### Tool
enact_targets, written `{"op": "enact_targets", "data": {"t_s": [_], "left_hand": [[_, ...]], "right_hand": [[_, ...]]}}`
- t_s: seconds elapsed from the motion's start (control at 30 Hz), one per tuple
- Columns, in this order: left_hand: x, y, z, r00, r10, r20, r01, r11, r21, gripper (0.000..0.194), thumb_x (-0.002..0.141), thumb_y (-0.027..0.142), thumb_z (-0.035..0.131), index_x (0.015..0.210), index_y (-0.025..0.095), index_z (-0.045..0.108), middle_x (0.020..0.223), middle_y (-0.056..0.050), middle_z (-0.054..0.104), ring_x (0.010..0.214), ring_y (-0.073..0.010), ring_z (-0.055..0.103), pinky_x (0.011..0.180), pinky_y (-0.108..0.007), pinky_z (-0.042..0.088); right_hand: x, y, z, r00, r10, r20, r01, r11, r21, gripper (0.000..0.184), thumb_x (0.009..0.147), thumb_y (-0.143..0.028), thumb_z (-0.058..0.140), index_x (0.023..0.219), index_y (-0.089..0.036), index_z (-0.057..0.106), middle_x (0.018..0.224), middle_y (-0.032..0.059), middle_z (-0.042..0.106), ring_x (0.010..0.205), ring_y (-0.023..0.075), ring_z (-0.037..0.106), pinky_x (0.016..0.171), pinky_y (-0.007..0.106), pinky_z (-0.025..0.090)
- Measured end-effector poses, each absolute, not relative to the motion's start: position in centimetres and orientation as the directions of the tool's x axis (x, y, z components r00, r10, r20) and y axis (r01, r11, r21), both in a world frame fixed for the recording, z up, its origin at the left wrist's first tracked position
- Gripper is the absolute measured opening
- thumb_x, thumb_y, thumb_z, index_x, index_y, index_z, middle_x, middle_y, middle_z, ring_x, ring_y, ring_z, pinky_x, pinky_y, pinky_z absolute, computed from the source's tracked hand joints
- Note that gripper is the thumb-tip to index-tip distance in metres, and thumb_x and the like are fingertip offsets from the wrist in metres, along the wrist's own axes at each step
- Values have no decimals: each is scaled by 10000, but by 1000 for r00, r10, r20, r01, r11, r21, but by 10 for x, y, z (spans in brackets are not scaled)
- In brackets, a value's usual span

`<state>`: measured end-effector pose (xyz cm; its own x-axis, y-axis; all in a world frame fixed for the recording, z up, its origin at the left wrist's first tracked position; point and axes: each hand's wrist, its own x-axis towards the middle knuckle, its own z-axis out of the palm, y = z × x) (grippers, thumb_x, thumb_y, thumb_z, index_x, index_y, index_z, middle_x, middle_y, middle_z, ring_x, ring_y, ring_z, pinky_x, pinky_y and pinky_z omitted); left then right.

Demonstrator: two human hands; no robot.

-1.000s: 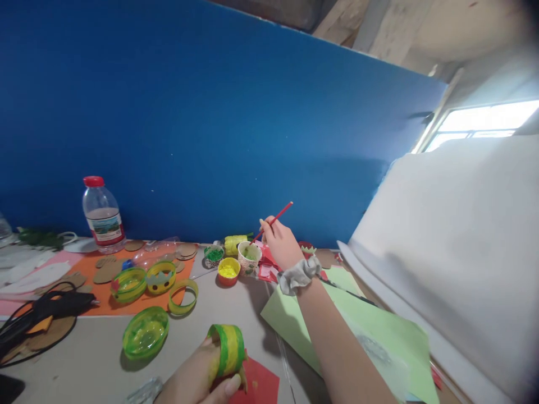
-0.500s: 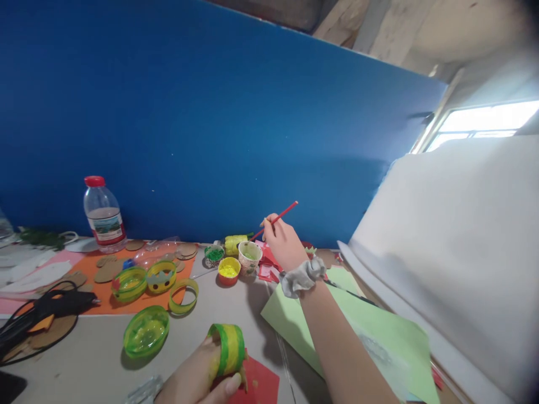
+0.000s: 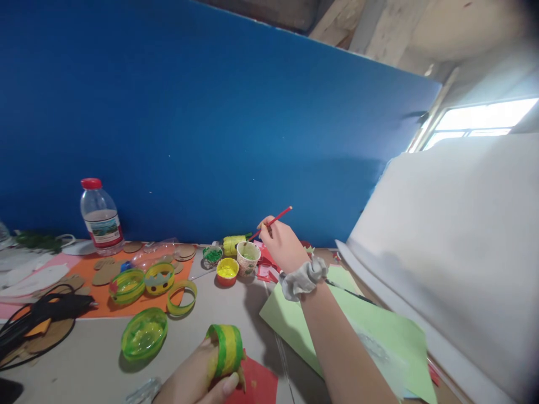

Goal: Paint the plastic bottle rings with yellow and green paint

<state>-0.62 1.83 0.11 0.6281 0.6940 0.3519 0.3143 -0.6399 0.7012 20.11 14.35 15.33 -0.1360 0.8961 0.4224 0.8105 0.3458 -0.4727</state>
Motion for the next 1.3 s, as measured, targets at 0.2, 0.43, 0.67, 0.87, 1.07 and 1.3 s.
{"op": "enact_targets", "data": {"t_s": [0.2,0.43,0.67,0.87,1.07,1.3], "left_hand": [[-6,20,-5,609,712,349,331,-628,704,243,955,333,418,956,203,623,949,-35,650,912,-175,566,906,-206,417],[-7,19,-1,614,711,342,322,-621,714,244,958,316,418,959,195,631,942,-38,653,920,-176,568,906,-213,414],[-5,20,-1,624,695,356,314,-641,700,290,959,342,397,910,180,632,882,-49,643,862,-179,567,860,-228,424],[-6,21,-4,622,719,310,337,-603,723,292,960,350,401,960,177,636,929,-57,651,913,-189,572,909,-234,411],[-6,18,-5,605,739,296,336,-574,747,286,962,351,404,958,181,635,942,-55,647,931,-188,574,918,-228,407],[-5,19,-4,606,725,327,319,-598,735,282,960,351,402,958,182,629,942,-55,640,921,-186,569,904,-227,414]], "right_hand": [[203,144,151,-187,892,412,790,386,-477,259,945,-359,527,1043,-133,608,946,42,644,823,147,631,772,351,545],[201,145,149,-181,894,410,757,393,-522,296,952,-402,502,1004,-131,609,863,24,638,737,126,618,722,324,540],[196,144,149,-175,886,429,750,402,-525,295,956,-399,496,989,-130,611,844,19,635,724,123,616,720,322,540],[200,141,152,-152,894,421,764,377,-523,283,949,-387,512,1019,-128,604,862,22,633,721,122,614,698,312,541],[202,142,153,-127,895,428,766,362,-531,284,950,-386,512,1035,-129,599,868,23,632,723,123,614,697,313,542],[201,144,150,-144,881,451,747,396,-534,291,956,-390,499,1037,-130,599,865,23,634,725,123,616,704,316,542]]}}
